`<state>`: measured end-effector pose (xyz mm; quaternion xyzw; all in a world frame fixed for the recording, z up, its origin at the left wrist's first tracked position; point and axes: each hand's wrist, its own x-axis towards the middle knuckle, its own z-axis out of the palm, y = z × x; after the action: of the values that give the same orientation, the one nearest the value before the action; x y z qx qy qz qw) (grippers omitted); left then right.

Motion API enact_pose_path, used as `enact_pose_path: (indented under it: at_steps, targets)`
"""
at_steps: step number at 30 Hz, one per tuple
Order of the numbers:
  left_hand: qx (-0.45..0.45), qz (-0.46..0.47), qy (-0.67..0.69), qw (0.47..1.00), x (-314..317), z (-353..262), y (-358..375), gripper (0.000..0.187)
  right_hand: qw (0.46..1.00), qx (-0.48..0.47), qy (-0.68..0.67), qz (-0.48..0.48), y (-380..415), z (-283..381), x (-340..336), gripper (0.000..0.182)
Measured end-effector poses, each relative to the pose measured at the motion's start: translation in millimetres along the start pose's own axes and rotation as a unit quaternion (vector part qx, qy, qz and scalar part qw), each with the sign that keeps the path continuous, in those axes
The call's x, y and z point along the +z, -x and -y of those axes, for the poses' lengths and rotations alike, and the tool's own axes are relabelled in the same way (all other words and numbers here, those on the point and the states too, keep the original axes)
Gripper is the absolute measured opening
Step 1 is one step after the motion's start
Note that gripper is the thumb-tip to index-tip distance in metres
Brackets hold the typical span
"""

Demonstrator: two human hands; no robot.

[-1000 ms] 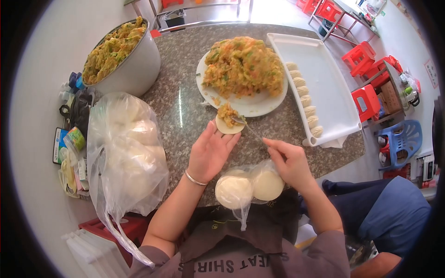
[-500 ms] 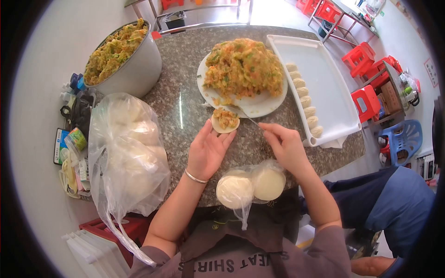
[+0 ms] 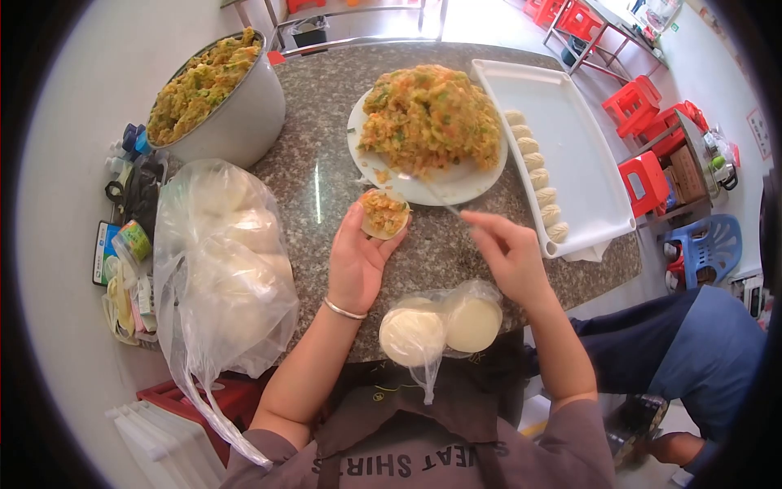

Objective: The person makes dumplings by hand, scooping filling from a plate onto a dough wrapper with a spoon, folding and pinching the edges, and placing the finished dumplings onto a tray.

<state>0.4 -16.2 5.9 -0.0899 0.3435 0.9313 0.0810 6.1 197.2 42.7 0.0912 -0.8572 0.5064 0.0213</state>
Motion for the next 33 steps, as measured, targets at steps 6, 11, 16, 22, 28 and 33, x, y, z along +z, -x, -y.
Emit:
enact_pose_path:
  at_steps: [6, 11, 16, 22, 28, 33]
  targets:
    - [-0.001, 0.035, 0.031, 0.999, -7.2, 0.0, -3.0, 0.045, 0.994, -0.062, 0.038, 0.082, 10.2, -0.7, -1.3, 0.025]
    - [0.001, 0.047, 0.038, 0.998, -0.1, -1.1, -1.2, 0.047, 0.997, -0.063, -0.019, 0.035, 6.1, 8.7, -1.2, 0.024]
    - [0.017, 0.074, 0.035, 0.997, -4.0, 0.2, -3.5, 0.052, 0.994, -0.022, 0.032, 0.101, 3.7, 10.4, -3.1, 0.024]
    - [0.053, 0.058, 0.083, 0.993, -5.6, 1.6, -6.6, 0.054, 0.988, -0.111, 0.100, 0.034, -5.0, -11.6, -5.2, 0.024]
    - [0.046, 0.058, 0.079, 0.994, -6.5, 1.7, -6.8, 0.054, 0.991, -0.085, 0.093, 0.034, -8.0, -5.9, -1.4, 0.023]
    - [0.029, 0.060, 0.095, 0.993, -8.5, 0.3, -7.5, 0.054, 0.988, -0.106, 0.105, -0.029, -13.9, -11.8, 2.7, 0.022]
